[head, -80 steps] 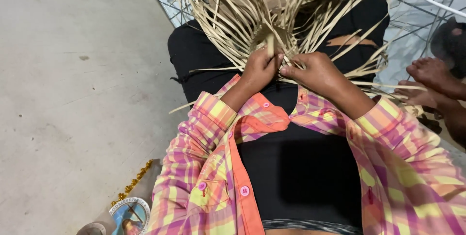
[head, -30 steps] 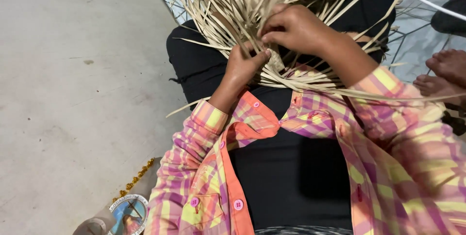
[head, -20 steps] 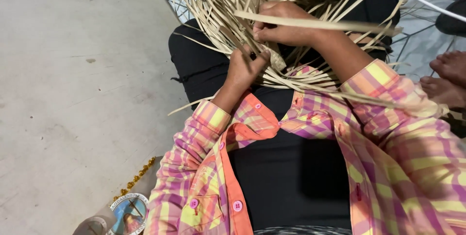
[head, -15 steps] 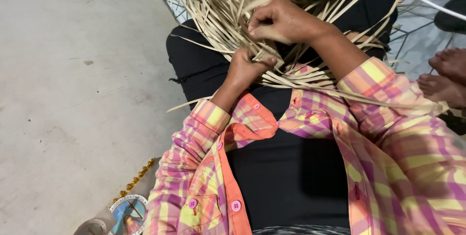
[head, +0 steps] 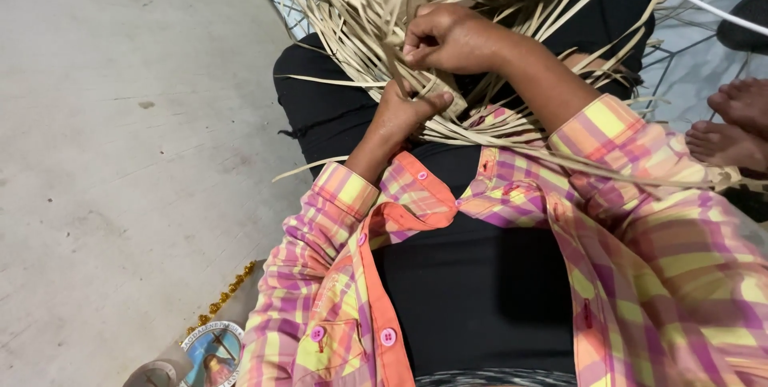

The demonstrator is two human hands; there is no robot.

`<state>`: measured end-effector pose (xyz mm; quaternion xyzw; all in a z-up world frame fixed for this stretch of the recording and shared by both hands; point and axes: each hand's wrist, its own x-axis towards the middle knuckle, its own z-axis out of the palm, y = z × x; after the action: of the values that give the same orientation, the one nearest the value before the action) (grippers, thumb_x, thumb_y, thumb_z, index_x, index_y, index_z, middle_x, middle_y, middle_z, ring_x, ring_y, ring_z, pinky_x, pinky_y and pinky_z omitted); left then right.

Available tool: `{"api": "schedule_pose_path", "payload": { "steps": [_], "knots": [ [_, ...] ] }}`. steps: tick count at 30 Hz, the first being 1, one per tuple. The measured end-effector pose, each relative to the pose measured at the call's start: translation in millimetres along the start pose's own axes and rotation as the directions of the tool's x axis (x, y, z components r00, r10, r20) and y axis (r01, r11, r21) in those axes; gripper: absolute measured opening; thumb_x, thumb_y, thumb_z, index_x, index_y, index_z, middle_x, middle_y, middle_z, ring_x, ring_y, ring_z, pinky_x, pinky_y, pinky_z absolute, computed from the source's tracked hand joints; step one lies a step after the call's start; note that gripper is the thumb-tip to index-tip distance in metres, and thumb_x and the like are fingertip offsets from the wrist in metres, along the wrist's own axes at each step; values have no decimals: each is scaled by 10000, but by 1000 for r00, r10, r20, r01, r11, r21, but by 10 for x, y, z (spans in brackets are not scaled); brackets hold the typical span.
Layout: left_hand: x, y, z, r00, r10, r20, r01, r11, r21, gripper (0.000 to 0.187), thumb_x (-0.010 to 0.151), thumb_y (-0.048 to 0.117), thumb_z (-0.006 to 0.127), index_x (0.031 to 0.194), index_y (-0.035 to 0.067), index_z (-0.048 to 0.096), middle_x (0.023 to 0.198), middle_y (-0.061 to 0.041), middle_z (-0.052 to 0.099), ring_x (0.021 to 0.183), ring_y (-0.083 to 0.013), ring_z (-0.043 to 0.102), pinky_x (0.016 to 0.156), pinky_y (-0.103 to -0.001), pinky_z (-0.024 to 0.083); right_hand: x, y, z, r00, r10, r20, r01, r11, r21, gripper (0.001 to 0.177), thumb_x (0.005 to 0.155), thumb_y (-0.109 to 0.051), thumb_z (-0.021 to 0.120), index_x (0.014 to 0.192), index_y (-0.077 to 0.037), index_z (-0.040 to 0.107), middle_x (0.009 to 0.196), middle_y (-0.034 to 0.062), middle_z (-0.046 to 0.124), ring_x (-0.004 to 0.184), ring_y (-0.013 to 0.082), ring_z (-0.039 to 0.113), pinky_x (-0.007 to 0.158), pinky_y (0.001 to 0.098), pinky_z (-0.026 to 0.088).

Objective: The person is weaving dried palm strips together to create a handcrafted item, likely a basket or mat.

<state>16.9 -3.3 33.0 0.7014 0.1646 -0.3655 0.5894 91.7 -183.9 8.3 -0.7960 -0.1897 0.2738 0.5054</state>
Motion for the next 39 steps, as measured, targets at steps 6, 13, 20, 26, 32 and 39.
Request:
{"api": "schedule_pose_path", "payload": {
  "steps": [6, 13, 20, 26, 32, 39],
  "knots": [
    [79, -95, -49, 999, 25, 30, -27, 998, 58, 146, 807, 90, 825, 922, 17, 772, 720, -21, 702, 568, -87, 555, 514, -231, 434, -6, -28, 133, 992, -4, -125, 11, 998, 54, 117, 951, -129, 750, 968, -30, 691, 920, 59, 638, 729, 174, 625, 651, 309, 515],
    [50, -61, -42, 993, 51, 107, -60, 994, 91, 87, 835, 87, 814, 903, 33, 816, 675, -2, 690, 531, -86, 532, 498, -234, 424, 68, -160, 6, 985, -75, -158, 65, 996, -63, 40, 980, -87, 735, 979, -48, 727, 934, 83, 673, 725, 166, 630, 650, 276, 553],
    [38, 0, -39, 992, 110, 60, -111, 994, 21, 174, 849, 66, 816, 1009, 13, 772, 844, -33, 761, 696, -121, 673, 670, -251, 550, -671, -64, -376, 989, -62, -131, 126, 816, 564, 151, 1138, -125, 562, 1158, 20, 599, 989, 118, 720, 868, 184, 701, 849, 292, 594],
    [37, 46, -132, 978, 156, 137, -165, 985, 55, 265, 795, 168, 828, 1005, 13, 786, 847, -67, 779, 720, -155, 705, 708, -271, 561, -900, 418, -21, 999, -12, 30, -7, 832, 555, 95, 1110, -138, 525, 1067, -55, 542, 978, 119, 757, 909, 215, 771, 836, 329, 638],
    [187, -47, -101, 984, 158, 83, -153, 986, -59, 254, 835, 286, 898, 930, 77, 789, 684, -91, 728, 575, -146, 677, 479, -260, 531, -889, 404, 132, 993, 112, 47, -114, 727, 677, 120, 1114, -119, 581, 1189, -25, 568, 897, 127, 746, 842, 171, 722, 819, 339, 578],
    [187, 49, -75, 957, 288, 27, -286, 957, -46, 150, 872, 228, 847, 940, 102, 802, 690, -102, 728, 608, -167, 716, 541, -288, 590, -1132, 487, -225, 817, 466, -341, -469, 880, 78, 475, 1006, -226, 821, 1385, -78, 576, 874, 273, 731, 678, 403, 732, 596, 477, 598]
  ]
}}
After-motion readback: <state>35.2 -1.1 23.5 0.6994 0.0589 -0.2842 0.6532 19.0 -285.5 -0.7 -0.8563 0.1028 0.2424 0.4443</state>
